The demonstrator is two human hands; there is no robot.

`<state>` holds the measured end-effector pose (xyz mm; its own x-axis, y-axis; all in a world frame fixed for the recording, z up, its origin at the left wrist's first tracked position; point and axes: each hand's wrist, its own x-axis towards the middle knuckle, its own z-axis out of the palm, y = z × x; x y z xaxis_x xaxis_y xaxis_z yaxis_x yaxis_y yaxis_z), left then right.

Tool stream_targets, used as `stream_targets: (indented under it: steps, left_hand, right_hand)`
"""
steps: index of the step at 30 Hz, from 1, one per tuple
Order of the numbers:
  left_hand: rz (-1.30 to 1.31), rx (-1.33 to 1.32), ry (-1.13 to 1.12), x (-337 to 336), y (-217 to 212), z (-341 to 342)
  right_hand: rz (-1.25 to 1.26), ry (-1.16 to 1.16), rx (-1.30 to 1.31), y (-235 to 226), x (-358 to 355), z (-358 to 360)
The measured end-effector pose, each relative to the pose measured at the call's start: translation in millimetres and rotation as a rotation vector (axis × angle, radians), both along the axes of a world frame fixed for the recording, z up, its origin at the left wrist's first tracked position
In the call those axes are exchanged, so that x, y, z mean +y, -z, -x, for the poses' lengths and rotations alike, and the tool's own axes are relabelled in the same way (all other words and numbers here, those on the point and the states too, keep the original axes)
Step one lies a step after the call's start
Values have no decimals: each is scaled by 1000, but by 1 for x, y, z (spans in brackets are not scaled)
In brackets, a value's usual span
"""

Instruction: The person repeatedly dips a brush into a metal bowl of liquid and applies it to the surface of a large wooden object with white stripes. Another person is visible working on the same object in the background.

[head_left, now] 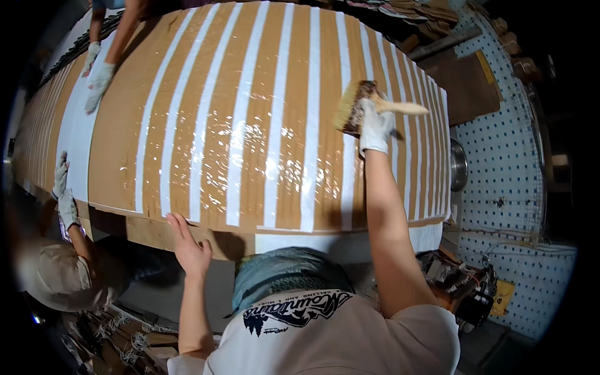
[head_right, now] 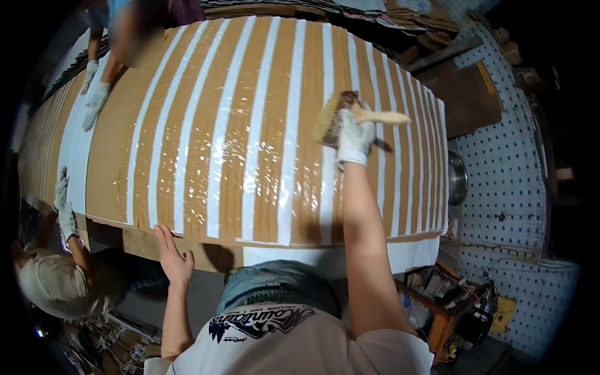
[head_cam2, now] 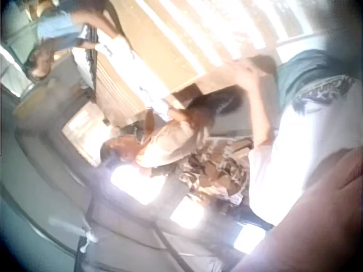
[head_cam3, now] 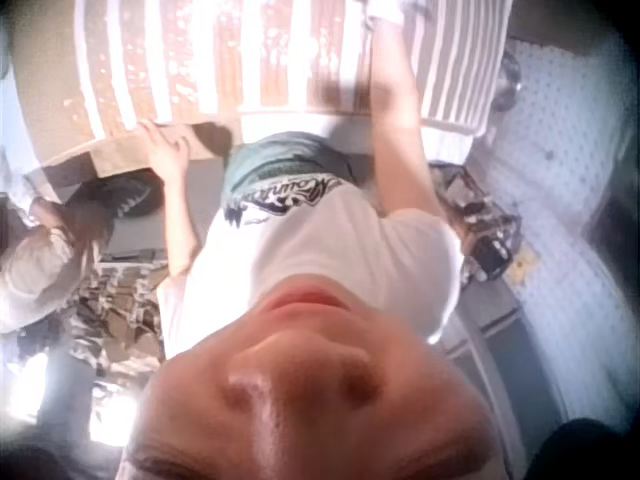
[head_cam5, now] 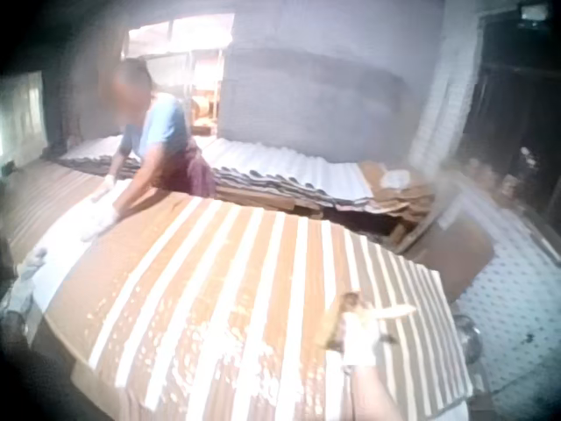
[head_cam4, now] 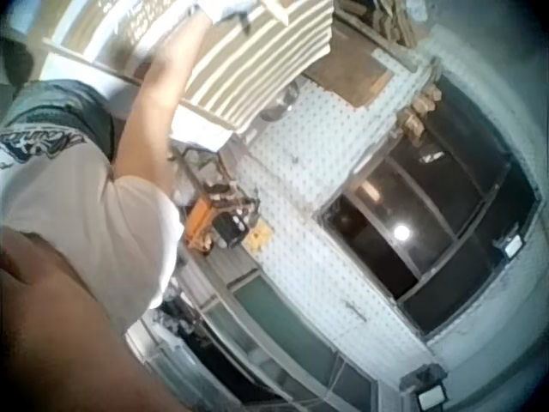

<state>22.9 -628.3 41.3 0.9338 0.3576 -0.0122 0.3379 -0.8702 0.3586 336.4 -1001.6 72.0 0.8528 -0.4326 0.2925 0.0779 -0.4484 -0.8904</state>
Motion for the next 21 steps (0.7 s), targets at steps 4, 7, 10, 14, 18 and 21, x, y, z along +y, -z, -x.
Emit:
stream_targets:
  steps: [4,7,10,14,18,21]
  left_hand:
    - [-38,-39,31,0,12,5]
    - [-37,-52,34,-4,12,4]
    - [-29,-66,21,2,18,12]
    - [27,-90,15,9,18,15]
    - [125,-157,38,19,13,21]
    - [187,-196,56,30,11,27]
  right_hand:
    - [-253,454,221,66,-116,59]
    - [-617,538,-23,102,-172,133]
    - [-525,562,40,72,-174,165]
    - [-515,478,108,71,-204,167]
    - [-21,631,390,76,-198,160]
    - [-12,363,124,14,-132,124]
